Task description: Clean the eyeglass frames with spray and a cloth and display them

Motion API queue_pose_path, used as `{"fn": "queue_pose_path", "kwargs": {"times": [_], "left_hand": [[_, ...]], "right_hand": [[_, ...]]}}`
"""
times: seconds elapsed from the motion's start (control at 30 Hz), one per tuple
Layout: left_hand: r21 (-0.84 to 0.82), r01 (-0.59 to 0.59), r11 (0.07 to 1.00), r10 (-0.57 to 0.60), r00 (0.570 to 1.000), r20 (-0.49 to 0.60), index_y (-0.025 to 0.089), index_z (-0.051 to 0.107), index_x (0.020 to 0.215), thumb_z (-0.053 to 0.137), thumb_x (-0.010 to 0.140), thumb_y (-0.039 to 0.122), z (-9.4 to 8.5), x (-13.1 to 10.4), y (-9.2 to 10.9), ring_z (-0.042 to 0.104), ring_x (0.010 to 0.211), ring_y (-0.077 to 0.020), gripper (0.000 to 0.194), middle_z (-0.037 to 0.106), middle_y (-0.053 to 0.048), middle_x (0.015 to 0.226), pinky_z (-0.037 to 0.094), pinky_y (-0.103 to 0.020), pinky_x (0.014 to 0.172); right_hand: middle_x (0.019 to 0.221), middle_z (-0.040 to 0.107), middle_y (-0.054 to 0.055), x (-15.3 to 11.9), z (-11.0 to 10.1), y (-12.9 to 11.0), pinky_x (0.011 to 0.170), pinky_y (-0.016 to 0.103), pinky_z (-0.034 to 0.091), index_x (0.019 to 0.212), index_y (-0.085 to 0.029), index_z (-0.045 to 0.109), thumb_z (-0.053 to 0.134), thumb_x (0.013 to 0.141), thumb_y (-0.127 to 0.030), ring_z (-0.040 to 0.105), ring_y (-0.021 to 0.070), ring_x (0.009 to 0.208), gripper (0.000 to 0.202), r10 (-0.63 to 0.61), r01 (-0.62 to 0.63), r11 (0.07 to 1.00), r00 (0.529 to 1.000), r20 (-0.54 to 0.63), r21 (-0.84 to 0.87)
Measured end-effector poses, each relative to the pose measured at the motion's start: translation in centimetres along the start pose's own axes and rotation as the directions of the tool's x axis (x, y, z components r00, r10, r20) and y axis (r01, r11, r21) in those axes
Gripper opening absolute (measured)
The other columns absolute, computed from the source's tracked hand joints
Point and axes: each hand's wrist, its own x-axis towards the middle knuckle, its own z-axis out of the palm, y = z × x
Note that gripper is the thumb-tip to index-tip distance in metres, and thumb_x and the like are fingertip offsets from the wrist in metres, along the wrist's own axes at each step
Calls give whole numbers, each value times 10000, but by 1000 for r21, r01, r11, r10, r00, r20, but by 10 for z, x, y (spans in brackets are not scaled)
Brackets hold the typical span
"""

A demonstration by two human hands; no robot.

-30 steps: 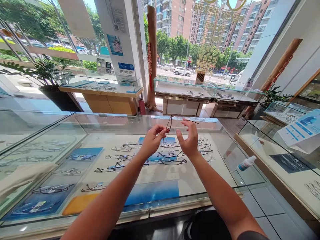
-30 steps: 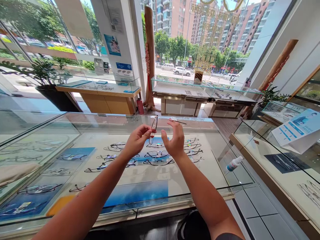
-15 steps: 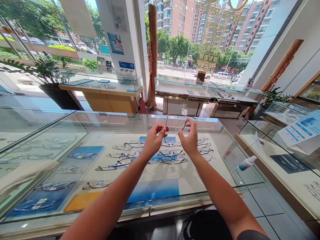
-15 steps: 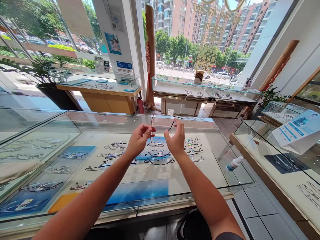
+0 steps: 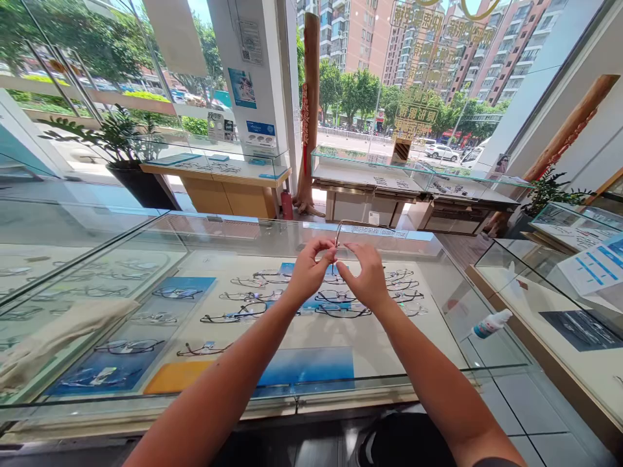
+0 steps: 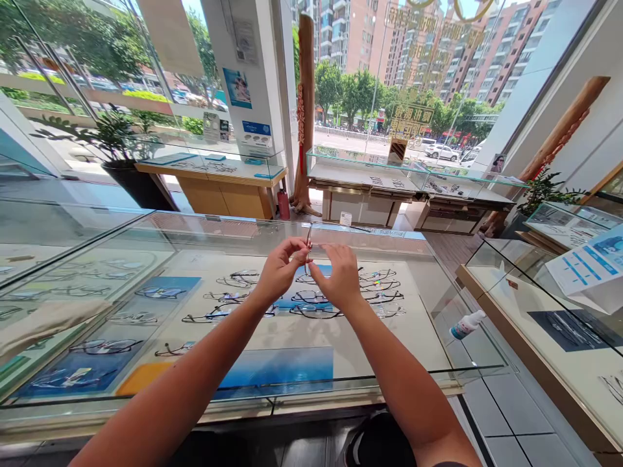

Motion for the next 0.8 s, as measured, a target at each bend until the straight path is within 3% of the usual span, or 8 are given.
{"fn": "queue_pose_path", "kwargs": {"times": [0.1, 0.23, 0.33, 0.47, 0.57, 0.67, 0.73, 0.8], "left_hand": [[20, -41, 999, 40, 998, 41, 198, 711, 955, 786, 964, 520, 3, -4, 2, 667, 1208, -286, 331, 689, -135, 1271, 646, -399, 923], [-43, 10, 999, -8, 999, 42, 187, 712, 952, 804, 946, 523, 6, -5, 3, 654, 1220, -293, 349, 630, -139, 1347, 669, -414, 891], [-108, 40, 993, -33, 997, 65, 181, 722, 929, 839, 921, 499, 9, -3, 6, 657, 1210, -276, 339, 652, -129, 1298, 649, -411, 953], [-180, 89, 980, -69, 991, 119, 177, 733, 917, 887, 874, 491, 14, -1, 29, 677, 1156, -246, 352, 679, -117, 1274, 621, -384, 960], [-176, 104, 979, -69, 979, 193, 181, 727, 931, 891, 873, 518, 25, 1, 56, 692, 1163, -236, 379, 696, -109, 1317, 602, -359, 970], [-250, 124, 960, -88, 985, 150, 223, 682, 1062, 770, 967, 571, 50, 4, 72, 719, 1160, -219, 372, 706, -82, 1373, 592, -371, 992], [-280, 151, 948, -125, 986, 109, 242, 636, 1115, 693, 1009, 546, 80, 5, 71, 731, 1136, -211, 326, 713, -71, 1370, 590, -380, 980], [-238, 171, 956, -144, 982, 126, 240, 613, 1126, 680, 995, 466, 122, 3, 60, 731, 1107, -211, 269, 722, -74, 1330, 579, -402, 993]], "right_hand": [[1299, 808, 146, -2, 2, -2, 1147, 536, 526, 1334, -218, 742, 661, 1049, -372, 714, 337, 1242, 333, -31, 28, 995, 999, 25, 98], [1288, 814, 135, -5, 1, -1, 1093, 518, 574, 1303, -234, 752, 711, 1009, -376, 741, 328, 1199, 329, -42, 28, 972, 998, 52, 233], [1249, 826, 129, -3, 1, -2, 1043, 503, 596, 1262, -229, 768, 740, 1002, -425, 763, 321, 1155, 326, 10, -24, 954, 999, 48, 300], [1187, 849, 116, 4, -12, -15, 1005, 489, 611, 1192, -235, 799, 736, 1009, -427, 780, 315, 1122, 272, 36, -29, 945, 999, -16, 326], [1189, 853, 103, 2, -44, -35, 1036, 495, 607, 1175, -250, 812, 671, 1061, -390, 775, 303, 1147, 230, 34, -10, 956, 996, -77, 292], [1234, 848, 89, -14, -93, -58, 1080, 503, 596, 1214, -272, 817, 650, 1091, -367, 769, 292, 1198, 228, 69, -35, 971, 988, -135, 238], [1272, 842, 76, -34, -131, -69, 1103, 495, 590, 1279, -289, 807, 654, 1099, -354, 764, 280, 1230, 245, 103, -67, 974, 981, -162, 215], [1276, 841, 66, -56, -169, -74, 1110, 484, 586, 1315, -301, 801, 653, 1103, -341, 763, 269, 1233, 261, 142, -104, 977, 969, -203, 187]]}}
